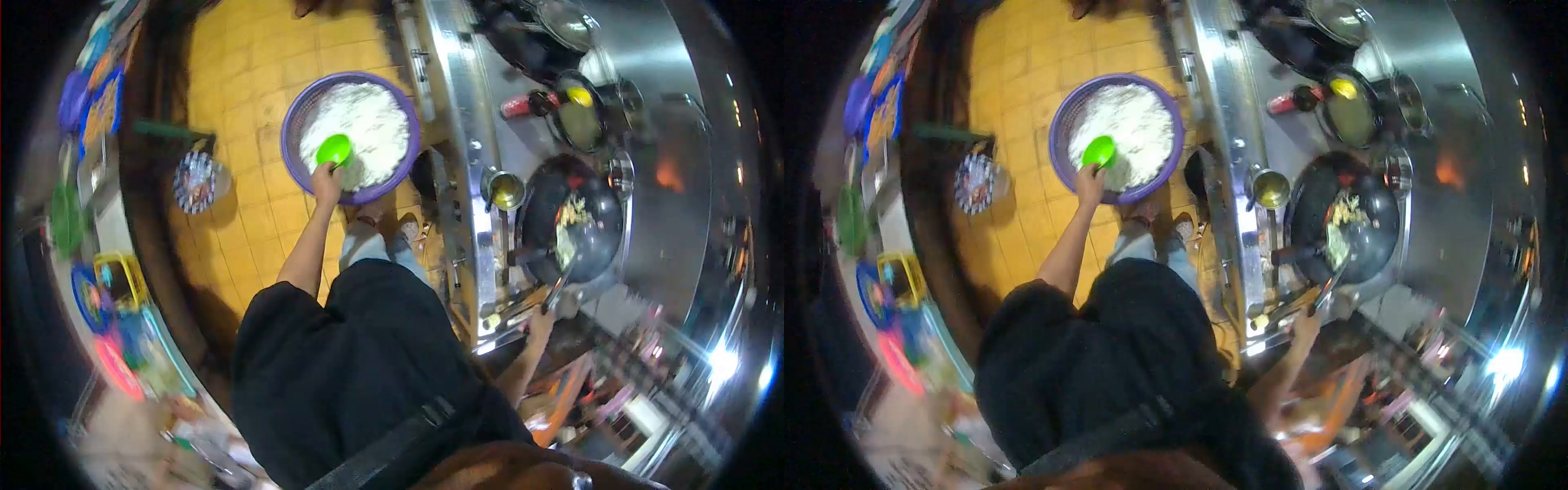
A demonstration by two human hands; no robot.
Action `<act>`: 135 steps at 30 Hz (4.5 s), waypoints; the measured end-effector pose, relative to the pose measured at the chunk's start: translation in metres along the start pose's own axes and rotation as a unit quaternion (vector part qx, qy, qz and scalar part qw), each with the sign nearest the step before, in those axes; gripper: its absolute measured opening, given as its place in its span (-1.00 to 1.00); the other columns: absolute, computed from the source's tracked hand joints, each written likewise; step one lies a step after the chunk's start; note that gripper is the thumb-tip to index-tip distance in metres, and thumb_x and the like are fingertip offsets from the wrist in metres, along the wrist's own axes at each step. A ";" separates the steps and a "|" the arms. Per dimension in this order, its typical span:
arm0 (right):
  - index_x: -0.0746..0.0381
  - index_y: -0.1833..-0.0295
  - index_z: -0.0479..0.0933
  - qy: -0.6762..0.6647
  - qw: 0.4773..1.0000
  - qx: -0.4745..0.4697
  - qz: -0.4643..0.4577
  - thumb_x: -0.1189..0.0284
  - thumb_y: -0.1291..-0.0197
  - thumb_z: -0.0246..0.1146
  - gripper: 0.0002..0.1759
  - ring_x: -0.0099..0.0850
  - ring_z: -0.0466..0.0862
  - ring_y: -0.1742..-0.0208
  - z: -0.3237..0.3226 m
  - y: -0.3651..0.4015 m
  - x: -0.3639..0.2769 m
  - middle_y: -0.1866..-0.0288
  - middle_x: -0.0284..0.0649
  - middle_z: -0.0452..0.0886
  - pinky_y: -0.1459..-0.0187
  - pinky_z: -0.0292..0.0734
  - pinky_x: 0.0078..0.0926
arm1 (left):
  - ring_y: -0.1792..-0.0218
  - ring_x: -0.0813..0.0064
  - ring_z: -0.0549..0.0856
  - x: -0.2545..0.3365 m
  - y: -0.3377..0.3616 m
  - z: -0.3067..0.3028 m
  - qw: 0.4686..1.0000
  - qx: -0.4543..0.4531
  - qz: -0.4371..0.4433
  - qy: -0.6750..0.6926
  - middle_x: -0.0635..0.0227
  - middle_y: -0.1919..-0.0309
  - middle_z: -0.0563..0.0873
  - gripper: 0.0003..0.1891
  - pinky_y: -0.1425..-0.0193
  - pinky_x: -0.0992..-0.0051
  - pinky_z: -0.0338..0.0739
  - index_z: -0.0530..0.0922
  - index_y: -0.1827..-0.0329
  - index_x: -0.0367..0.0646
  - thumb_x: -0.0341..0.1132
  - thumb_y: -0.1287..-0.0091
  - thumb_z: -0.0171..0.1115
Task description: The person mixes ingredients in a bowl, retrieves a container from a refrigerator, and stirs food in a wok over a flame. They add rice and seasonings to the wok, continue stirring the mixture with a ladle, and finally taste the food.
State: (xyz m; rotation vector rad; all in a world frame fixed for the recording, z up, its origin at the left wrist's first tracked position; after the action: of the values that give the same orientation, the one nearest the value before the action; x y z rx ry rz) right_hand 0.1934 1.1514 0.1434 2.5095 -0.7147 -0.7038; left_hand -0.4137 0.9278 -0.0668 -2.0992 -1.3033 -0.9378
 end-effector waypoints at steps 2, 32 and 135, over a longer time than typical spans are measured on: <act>0.28 -0.39 0.17 0.268 0.937 0.104 -0.199 0.42 -0.19 0.21 -0.33 -0.06 0.61 0.09 0.005 -0.025 -0.027 -0.04 0.10 0.53 0.07 0.54 -0.21 | 0.21 0.06 0.64 0.037 0.011 -0.018 0.999 -0.008 -0.009 0.037 0.01 0.29 0.66 -0.82 0.14 0.27 0.52 0.61 0.22 -0.29 -0.41 -0.13 0.27; 0.02 -0.41 0.17 0.376 0.607 -0.082 -0.695 0.67 -0.06 0.03 -0.26 0.19 0.59 0.13 0.565 0.130 -0.401 -0.20 0.18 0.27 0.11 0.57 -0.07 | -0.30 -0.07 0.33 -0.088 0.057 0.008 0.880 0.292 -0.340 0.159 -0.17 -0.31 0.27 -0.44 -0.38 0.21 0.19 0.08 -0.40 -0.29 -0.45 -0.36 0.00; 0.44 -0.01 0.29 -0.161 0.973 0.135 -0.091 0.34 -0.26 0.01 -0.63 0.14 0.64 0.30 0.008 -0.042 0.028 0.37 0.20 0.60 0.24 0.54 0.03 | 0.29 0.35 0.66 0.198 0.135 0.160 0.738 -0.665 -0.109 0.007 0.15 0.18 0.62 -0.58 0.28 0.36 0.63 0.40 -0.14 -0.31 -0.19 -0.36 0.12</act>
State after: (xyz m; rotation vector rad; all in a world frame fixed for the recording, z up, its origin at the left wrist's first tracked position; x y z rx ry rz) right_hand 0.2241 1.1654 0.1052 2.7658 -0.7352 -1.1701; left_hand -0.1837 1.0962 -0.0248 -2.8296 -0.8607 -2.5222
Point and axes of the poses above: each hand's wrist, its own y-axis away from the middle knuckle, its own z-axis out of the palm, x = y × z, the point moved 8 cm from there along -y, towards the middle knuckle
